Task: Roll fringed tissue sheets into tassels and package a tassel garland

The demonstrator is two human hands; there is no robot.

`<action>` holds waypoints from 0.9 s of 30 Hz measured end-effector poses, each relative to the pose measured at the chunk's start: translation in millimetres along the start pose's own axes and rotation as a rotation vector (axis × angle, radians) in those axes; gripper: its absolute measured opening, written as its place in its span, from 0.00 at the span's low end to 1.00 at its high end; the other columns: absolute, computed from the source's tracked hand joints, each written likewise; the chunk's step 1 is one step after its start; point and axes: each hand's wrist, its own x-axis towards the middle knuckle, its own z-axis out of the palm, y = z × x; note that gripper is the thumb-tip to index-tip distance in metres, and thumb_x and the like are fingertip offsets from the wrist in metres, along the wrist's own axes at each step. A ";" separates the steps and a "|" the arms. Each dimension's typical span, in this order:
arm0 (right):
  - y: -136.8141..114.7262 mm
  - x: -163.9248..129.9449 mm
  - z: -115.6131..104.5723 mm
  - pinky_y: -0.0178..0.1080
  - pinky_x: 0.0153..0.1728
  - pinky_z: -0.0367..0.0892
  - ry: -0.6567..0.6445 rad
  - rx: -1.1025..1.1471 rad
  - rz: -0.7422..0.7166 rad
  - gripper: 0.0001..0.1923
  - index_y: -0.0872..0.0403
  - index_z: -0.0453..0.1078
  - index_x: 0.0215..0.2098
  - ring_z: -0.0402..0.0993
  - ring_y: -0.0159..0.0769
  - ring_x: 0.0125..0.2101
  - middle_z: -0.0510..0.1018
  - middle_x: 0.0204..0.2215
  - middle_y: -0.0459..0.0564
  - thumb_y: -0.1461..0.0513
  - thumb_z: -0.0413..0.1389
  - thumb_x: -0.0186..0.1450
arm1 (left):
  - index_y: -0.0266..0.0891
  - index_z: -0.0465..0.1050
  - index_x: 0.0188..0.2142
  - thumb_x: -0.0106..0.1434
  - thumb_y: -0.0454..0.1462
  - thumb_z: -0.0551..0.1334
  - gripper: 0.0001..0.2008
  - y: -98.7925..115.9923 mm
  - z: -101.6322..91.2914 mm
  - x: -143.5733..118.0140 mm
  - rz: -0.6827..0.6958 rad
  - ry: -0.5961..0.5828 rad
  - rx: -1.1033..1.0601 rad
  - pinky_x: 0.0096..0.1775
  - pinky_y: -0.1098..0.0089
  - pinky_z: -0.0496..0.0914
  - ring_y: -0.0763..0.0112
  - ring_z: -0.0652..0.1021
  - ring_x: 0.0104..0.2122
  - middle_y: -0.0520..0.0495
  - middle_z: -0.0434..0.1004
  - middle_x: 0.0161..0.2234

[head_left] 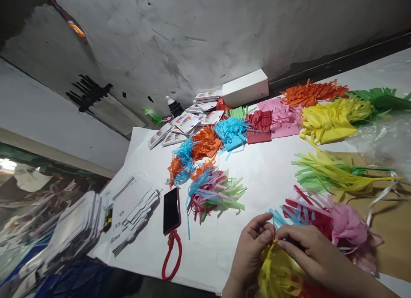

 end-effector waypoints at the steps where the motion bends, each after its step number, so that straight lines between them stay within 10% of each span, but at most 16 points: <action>1: -0.3 0.1 -0.2 0.38 0.39 0.68 -0.004 0.010 -0.001 0.12 0.49 0.72 0.39 0.78 0.37 0.36 0.81 0.34 0.45 0.57 0.48 0.75 | 0.37 0.83 0.44 0.42 0.43 0.82 0.29 -0.2 -0.8 1.4 -0.008 -0.011 -0.024 0.35 0.73 0.67 0.75 0.75 0.29 0.50 0.77 0.30; 12: 2.9 3.0 -0.1 0.36 0.31 0.62 -0.016 0.014 0.011 0.17 0.51 0.73 0.36 0.74 0.35 0.29 0.79 0.28 0.45 0.52 0.48 0.75 | 0.37 0.77 0.27 0.45 0.42 0.81 0.18 -4.4 -2.8 -0.9 0.159 0.074 0.007 0.31 0.74 0.68 0.76 0.74 0.25 0.53 0.75 0.25; 19: 1.1 4.8 1.3 0.36 0.32 0.62 -0.028 0.095 0.049 0.18 0.51 0.74 0.37 0.75 0.36 0.31 0.80 0.30 0.45 0.52 0.47 0.75 | 0.41 0.79 0.30 0.62 0.39 0.72 0.07 -8.9 -2.2 -15.3 0.481 0.122 0.242 0.36 0.72 0.70 0.72 0.75 0.31 0.51 0.74 0.31; 27: 5.2 2.8 4.2 0.37 0.32 0.64 0.017 0.113 0.099 0.18 0.51 0.78 0.38 0.76 0.38 0.30 0.81 0.28 0.46 0.51 0.49 0.73 | 0.41 0.80 0.34 0.63 0.41 0.71 0.07 -9.6 -8.0 -18.7 0.487 0.057 0.456 0.40 0.69 0.70 0.66 0.76 0.36 0.47 0.75 0.34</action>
